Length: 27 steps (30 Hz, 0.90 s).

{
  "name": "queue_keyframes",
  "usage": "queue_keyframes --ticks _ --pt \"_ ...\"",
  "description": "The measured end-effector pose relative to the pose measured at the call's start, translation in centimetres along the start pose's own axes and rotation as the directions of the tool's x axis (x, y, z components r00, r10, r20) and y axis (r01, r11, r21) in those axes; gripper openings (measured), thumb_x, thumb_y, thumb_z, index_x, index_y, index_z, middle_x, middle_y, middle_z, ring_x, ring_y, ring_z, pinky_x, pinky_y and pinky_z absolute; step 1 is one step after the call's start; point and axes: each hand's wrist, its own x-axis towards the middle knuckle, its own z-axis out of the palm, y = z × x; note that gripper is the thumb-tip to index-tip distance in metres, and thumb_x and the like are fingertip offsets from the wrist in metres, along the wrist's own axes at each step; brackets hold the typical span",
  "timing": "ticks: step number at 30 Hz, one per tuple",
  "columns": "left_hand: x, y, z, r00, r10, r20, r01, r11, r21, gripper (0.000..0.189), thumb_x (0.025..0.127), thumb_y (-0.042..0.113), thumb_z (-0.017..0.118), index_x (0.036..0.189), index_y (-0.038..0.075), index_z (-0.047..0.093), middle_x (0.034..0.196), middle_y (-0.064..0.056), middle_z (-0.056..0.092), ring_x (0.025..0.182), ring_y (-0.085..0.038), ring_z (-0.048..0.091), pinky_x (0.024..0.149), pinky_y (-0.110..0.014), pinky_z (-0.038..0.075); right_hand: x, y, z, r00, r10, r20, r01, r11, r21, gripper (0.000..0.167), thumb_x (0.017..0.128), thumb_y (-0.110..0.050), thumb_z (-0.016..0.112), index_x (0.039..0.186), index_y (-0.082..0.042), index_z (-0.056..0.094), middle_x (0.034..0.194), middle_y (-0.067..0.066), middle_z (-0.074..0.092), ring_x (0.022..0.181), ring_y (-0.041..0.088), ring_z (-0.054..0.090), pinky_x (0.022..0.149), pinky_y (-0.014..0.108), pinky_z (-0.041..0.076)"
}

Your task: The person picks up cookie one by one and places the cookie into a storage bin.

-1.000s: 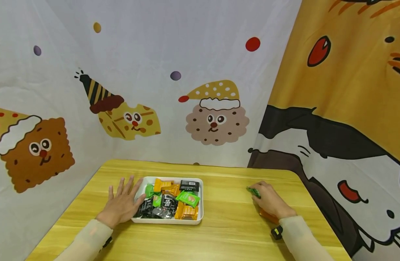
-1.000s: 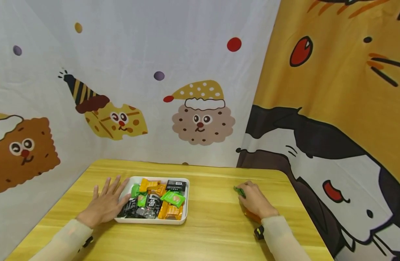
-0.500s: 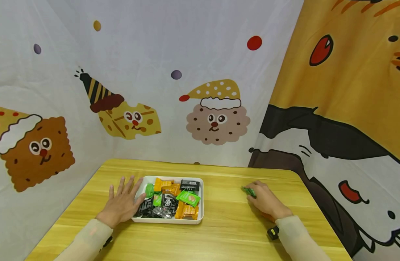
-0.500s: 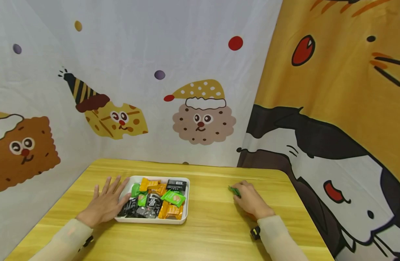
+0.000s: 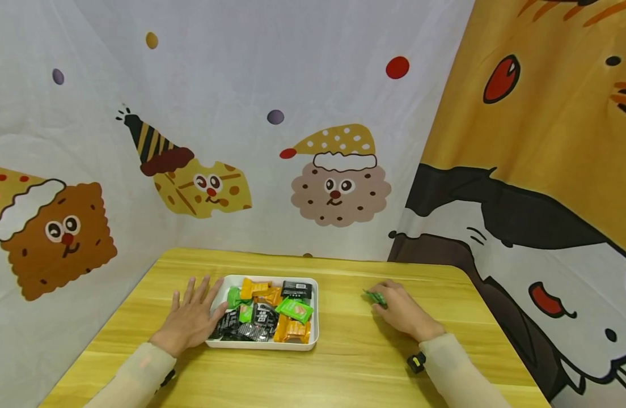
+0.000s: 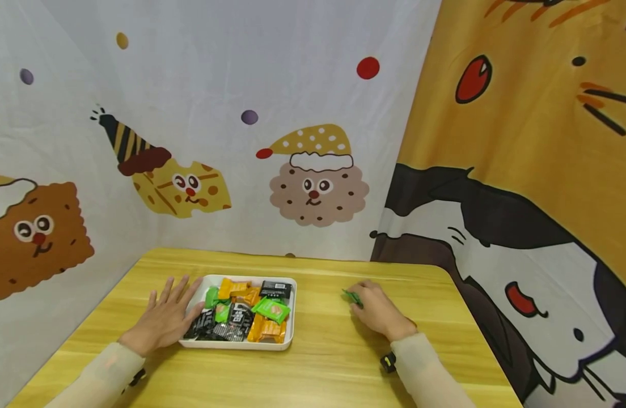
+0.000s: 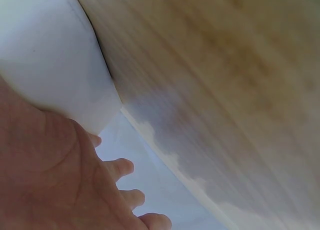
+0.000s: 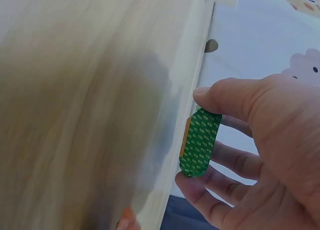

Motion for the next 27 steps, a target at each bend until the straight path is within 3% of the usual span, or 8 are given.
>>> queue_keyframes --ticks 15,27 --pt "0.1 -0.1 0.0 1.000 -0.001 0.009 0.001 1.000 0.003 0.077 0.125 0.056 0.042 0.187 0.014 0.025 0.192 -0.032 0.017 0.176 -0.067 0.008 0.135 -0.093 0.010 0.9 -2.7 0.1 0.995 -0.097 -0.015 0.097 0.995 -0.006 0.039 0.105 -0.006 0.087 0.142 -0.003 0.079 0.143 0.022 0.076 0.127 0.039 0.078 0.102 0.053 0.070" --pt "0.1 -0.4 0.3 1.000 0.004 0.005 -0.004 1.000 -0.012 0.076 0.125 0.057 0.040 0.187 0.013 0.026 0.192 -0.033 0.014 0.176 -0.069 0.007 0.134 -0.095 0.007 2.1 -4.7 0.5 0.985 -0.169 -0.031 0.168 0.985 -0.027 0.037 0.104 -0.004 0.088 0.140 0.000 0.079 0.141 0.021 0.077 0.128 0.040 0.078 0.105 0.054 0.070"
